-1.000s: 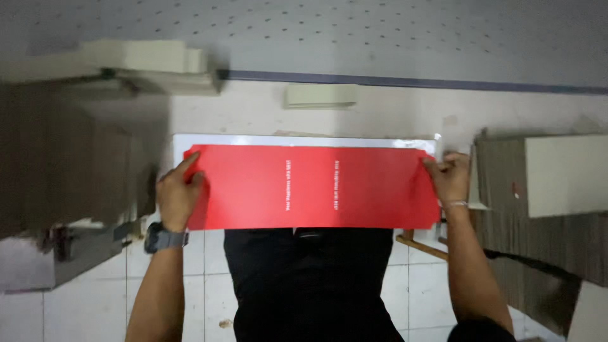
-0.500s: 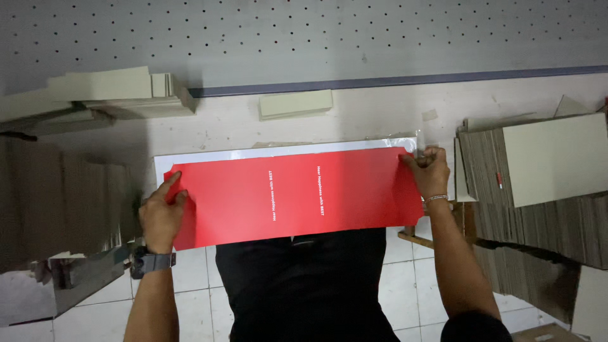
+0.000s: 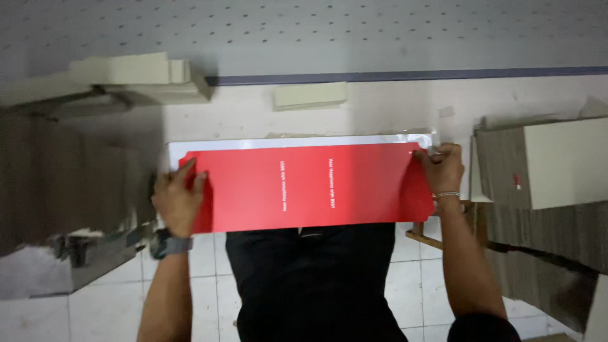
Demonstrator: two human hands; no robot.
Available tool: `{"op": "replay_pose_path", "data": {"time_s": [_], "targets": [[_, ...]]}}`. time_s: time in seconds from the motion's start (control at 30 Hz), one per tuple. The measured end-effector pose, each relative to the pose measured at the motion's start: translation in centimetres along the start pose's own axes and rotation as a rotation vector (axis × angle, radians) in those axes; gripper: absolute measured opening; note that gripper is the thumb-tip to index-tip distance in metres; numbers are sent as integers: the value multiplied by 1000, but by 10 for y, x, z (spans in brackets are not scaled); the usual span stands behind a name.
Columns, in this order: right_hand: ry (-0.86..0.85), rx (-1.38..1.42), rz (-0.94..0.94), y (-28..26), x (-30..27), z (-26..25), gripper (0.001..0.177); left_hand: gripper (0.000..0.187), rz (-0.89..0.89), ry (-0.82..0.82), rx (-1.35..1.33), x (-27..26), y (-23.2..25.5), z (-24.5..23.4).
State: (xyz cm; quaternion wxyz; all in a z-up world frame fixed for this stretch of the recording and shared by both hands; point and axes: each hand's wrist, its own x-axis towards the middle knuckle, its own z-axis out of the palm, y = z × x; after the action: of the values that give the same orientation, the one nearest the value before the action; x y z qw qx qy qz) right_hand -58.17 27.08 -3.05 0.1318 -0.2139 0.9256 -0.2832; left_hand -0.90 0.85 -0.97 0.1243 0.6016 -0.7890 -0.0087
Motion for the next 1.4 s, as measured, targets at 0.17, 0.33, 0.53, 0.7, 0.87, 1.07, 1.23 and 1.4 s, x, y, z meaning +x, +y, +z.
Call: {"op": "replay_pose_path", "data": {"time_s": [0.17,0.33,0.53,0.7,0.87,1.07,1.23,1.4], "targets": [[123,-546,-7,-10,2,6,108,56,-43,124,123,-12,30,6],[480,-143,-389,-101,-80,43,79,78,25,98,205,-26,51,19],[-179,-381,-849,-229,-250,199,84,77,7,-65,-14,-25,50,25],[-608,-518,-857,-253,-255,180,82,80,-55,-99,16,-27,44,38],[-67,-138,-920,-72,-121,142,78,78,-88,-151,8,-22,50,26],[-138,-422,-557,-16,-82,40,92,79,-57,-92,5,-25,49,30],[59,-313,-623,-43,-117,88,86,82,-65,-77,3,-29,47,32],[36,-195,-994,-153,-195,170,89,78,-49,-96,-17,-27,48,32]]}}
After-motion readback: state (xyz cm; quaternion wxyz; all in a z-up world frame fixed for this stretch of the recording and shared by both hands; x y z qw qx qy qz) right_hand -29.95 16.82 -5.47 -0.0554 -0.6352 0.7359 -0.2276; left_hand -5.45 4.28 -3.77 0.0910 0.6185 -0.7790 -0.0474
